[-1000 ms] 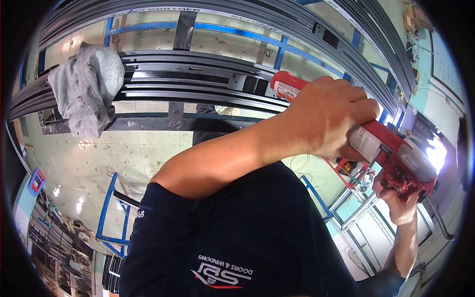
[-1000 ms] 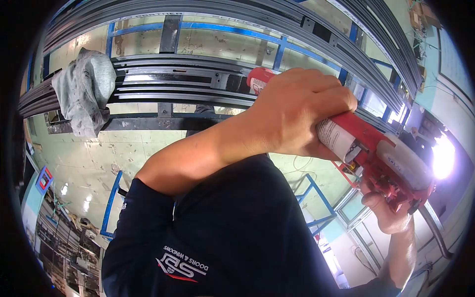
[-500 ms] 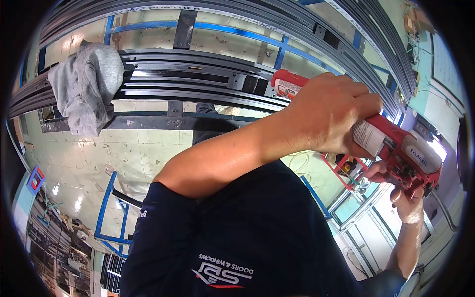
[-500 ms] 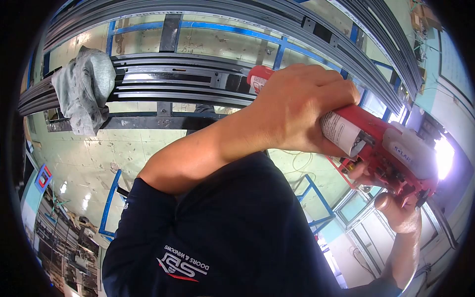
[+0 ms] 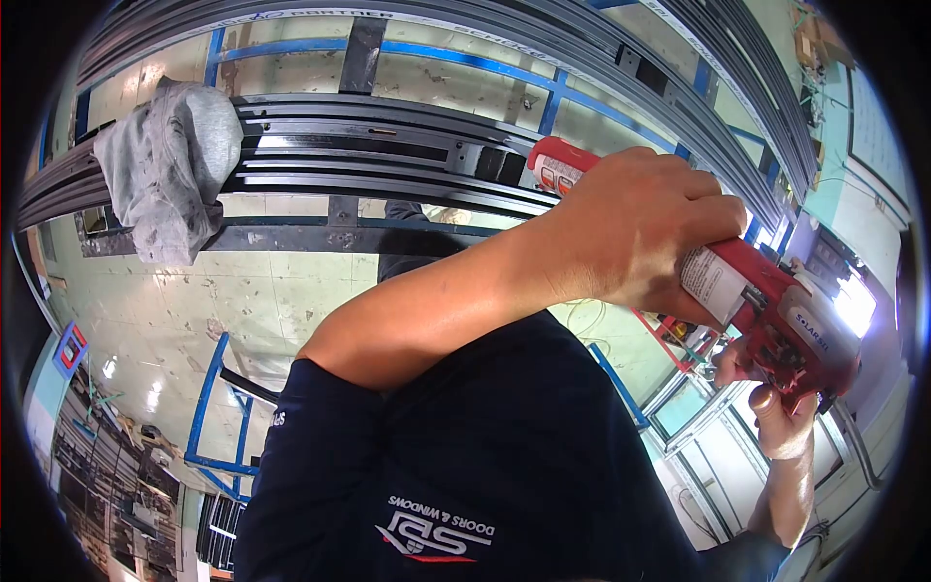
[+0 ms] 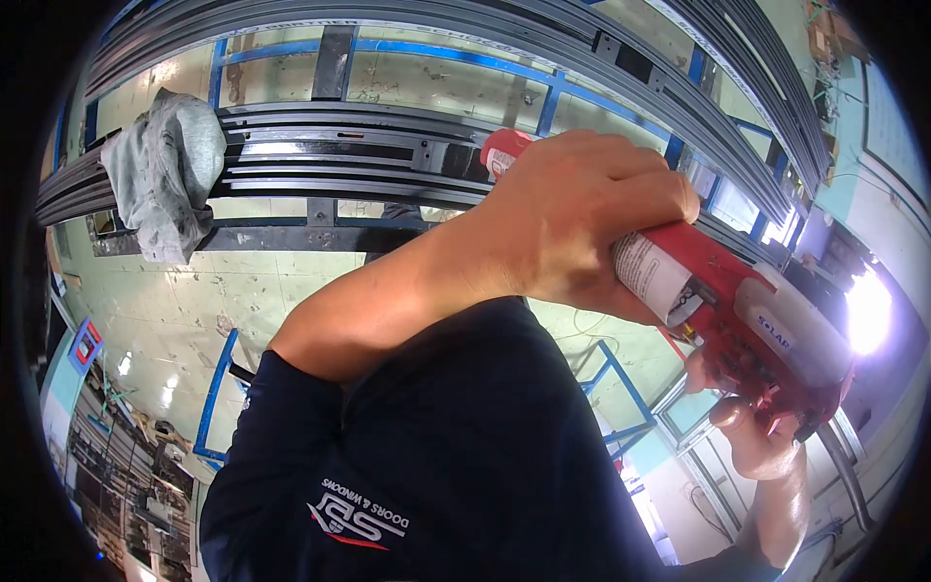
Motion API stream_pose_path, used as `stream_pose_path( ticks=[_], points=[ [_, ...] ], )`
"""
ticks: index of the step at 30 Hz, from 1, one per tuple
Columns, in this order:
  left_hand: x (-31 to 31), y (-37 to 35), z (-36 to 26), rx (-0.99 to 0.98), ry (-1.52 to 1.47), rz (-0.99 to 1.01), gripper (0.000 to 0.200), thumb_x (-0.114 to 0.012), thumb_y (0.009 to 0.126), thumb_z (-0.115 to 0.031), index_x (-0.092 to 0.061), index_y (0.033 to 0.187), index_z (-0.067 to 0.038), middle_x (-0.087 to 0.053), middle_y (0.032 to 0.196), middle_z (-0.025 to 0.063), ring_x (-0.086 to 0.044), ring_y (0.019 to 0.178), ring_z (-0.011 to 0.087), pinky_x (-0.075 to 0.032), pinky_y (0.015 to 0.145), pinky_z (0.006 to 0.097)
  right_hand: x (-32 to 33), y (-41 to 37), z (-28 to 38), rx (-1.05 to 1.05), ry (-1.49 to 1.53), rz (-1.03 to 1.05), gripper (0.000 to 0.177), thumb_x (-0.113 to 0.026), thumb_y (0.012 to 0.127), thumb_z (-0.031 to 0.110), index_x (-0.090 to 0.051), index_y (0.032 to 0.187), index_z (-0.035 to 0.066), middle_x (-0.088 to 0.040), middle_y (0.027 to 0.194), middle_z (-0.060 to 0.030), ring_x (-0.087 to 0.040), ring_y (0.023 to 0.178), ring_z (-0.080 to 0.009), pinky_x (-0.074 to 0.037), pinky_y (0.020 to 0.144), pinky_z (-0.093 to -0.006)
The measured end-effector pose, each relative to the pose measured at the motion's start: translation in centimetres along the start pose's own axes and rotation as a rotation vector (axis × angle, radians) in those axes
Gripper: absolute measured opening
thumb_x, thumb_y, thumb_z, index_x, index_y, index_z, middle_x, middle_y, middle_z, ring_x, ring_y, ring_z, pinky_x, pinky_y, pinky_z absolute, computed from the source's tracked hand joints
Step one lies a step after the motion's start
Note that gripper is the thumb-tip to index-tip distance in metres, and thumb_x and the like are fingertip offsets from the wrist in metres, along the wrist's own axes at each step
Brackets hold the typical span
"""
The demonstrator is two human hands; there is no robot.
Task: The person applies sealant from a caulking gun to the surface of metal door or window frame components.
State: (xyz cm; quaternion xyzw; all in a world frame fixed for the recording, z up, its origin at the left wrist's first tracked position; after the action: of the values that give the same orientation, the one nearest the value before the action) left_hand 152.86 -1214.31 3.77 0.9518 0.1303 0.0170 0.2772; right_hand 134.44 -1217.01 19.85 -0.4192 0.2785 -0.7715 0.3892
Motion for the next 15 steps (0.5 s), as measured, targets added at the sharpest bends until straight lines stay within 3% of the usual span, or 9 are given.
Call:
stream_pose_path(
  ticks=[4, 10, 14, 15],
  points=[
    [0.2, -0.2, -0.3, -0.019, 0.038, -0.050, 0.054, -0.088, 0.057, -0.039, -0.060, 0.095, -0.011, -0.062, 0.082, 0.0044, -0.063, 0.076, 0.0292, -0.047, 0.064, 0.0390, 0.4, -0.1, 0.2, 0.003, 0.083, -0.022, 0.050, -0.070, 0.088, 0.038, -0.056, 0.124, 0.006, -0.068, 0.103, -0.0055, -0.064, 0.094, -0.0145, -0.049, 0.084, -0.0262],
    [-0.3, -0.7, -0.9, -0.028, 0.188, -0.156, 0.054, -0.088, 0.056, -0.039, -0.061, 0.094, -0.012, -0.060, 0.082, 0.0041, -0.060, 0.075, 0.0268, -0.045, 0.065, 0.0372, 2.8, 0.1, 0.6, -0.070, -0.256, -0.209, 0.059, -0.080, 0.082, 0.025, -0.053, 0.128, 0.000, -0.065, 0.116, -0.0127, -0.067, 0.094, -0.0188, -0.053, 0.080, -0.0293],
    [-0.6, -0.3, -0.7, -0.025, 0.196, -0.215, 0.059, -0.087, 0.056, -0.041, -0.061, 0.099, -0.010, -0.060, 0.088, 0.0059, -0.059, 0.078, 0.0275, -0.044, 0.068, 0.0384, 1.7, 0.9, 1.3, 0.129, -0.066, -0.335, 0.063, -0.078, 0.083, 0.029, -0.049, 0.126, -0.008, -0.066, 0.103, -0.0143, -0.068, 0.092, -0.0239, -0.057, 0.079, -0.0347],
    [-0.4, -0.1, -0.7, -0.008, 0.175, -0.233, 0.063, -0.087, 0.056, -0.042, -0.060, 0.103, -0.009, -0.060, 0.090, 0.0066, -0.059, 0.080, 0.0281, -0.044, 0.069, 0.0390, 1.2, 1.1, 2.0, 0.040, 0.059, -0.248, 0.059, -0.074, 0.086, 0.029, -0.049, 0.125, -0.008, -0.066, 0.102, -0.0144, -0.068, 0.093, -0.0248, -0.058, 0.079, -0.0366]
  ],
)
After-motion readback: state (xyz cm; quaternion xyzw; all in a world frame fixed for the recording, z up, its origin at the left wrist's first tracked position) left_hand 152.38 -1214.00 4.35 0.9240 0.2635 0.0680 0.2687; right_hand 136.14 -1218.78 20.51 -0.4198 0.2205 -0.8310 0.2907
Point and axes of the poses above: each hand's wrist, its own y-axis towards the middle knuckle, its own x-axis out of the back of the hand, z = x × y, the point moved 4 cm from there along y, towards the middle knuckle
